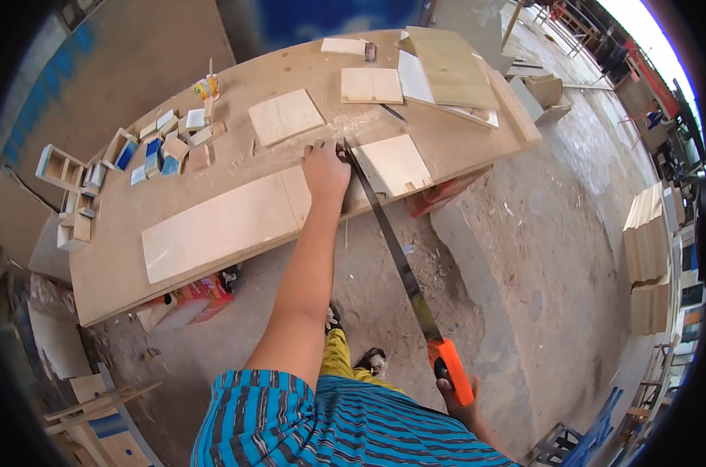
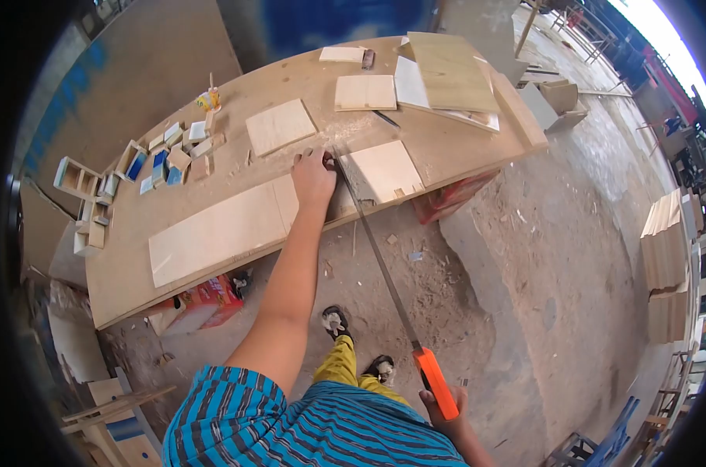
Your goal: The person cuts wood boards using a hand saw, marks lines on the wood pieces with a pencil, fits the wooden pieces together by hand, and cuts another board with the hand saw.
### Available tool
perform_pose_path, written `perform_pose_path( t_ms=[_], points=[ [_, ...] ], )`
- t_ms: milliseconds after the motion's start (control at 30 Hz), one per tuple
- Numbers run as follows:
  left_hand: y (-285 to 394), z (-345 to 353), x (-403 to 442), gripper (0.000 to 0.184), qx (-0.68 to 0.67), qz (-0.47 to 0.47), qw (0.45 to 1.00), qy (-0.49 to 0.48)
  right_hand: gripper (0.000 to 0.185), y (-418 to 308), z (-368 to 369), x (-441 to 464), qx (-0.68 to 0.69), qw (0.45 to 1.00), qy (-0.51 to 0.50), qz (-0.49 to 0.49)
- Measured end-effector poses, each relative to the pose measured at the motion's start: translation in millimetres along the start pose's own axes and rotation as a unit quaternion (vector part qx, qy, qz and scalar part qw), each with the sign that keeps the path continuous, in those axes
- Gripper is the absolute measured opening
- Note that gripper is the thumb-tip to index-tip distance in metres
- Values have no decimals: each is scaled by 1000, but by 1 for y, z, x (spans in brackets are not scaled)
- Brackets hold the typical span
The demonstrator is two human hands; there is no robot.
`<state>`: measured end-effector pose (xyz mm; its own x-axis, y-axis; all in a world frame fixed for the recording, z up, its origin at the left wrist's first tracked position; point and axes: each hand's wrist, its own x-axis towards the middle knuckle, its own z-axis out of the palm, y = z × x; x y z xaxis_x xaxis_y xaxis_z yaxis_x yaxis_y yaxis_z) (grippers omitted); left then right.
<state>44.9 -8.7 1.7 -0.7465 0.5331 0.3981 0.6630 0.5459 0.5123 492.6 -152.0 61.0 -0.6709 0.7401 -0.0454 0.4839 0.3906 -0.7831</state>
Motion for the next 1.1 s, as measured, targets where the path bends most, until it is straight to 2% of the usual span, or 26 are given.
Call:
perform_pose_path(
  t_ms=[33,67,133,200,300,333,467,533,633,667,733,800,867,967,1033,1100],
  points=[
    [-2,0,1,18,0,1,1000,-4,27,-1,-2,4,-6,1000,-3,-11],
    [-3,1,1,18,-1,0,1000,-9,30,21,20,7,6,994,102,-49],
    [4,-9,-4,18,-7,18,999,-44,33,12,18,69,32,999,-14,3],
    [4,-12,-6,19,0,14,999,-49,36,-10,46,112,84,996,-9,14],
    [-3,-2,-1,22,20,-25,999,-15,36,0,49,113,198,979,34,34],
    [-1,-3,0,23,29,-20,999,-13,38,-3,41,111,205,976,13,67],
    [-2,-3,2,19,54,-13,998,-12,35,23,24,34,-30,999,5,-28],
    [1,-2,3,19,23,-29,999,-24,32,1,0,9,100,993,-7,68],
    [-2,-1,0,18,19,0,1000,-19,34,8,4,14,57,998,24,5],
    [-3,1,-1,16,33,13,999,-23,35,27,15,24,51,998,38,10],
    [-7,1,-2,15,61,37,997,-24,36,1,20,95,148,988,-20,49],
    [-4,-3,-3,16,10,17,999,-34,36,-7,52,144,137,991,5,-9],
    [-1,-3,-1,18,-18,2,999,-28,36,-34,60,172,153,987,33,-21],
    [-2,0,-1,19,-1,1,1000,-28,35,-33,58,165,152,988,22,3],
    [5,-11,-3,20,16,-1,999,-39,33,-26,47,129,163,987,11,-1],
    [6,-16,-3,22,25,-4,999,-42,31,-8,29,79,43,999,-29,-7]
  ],
)
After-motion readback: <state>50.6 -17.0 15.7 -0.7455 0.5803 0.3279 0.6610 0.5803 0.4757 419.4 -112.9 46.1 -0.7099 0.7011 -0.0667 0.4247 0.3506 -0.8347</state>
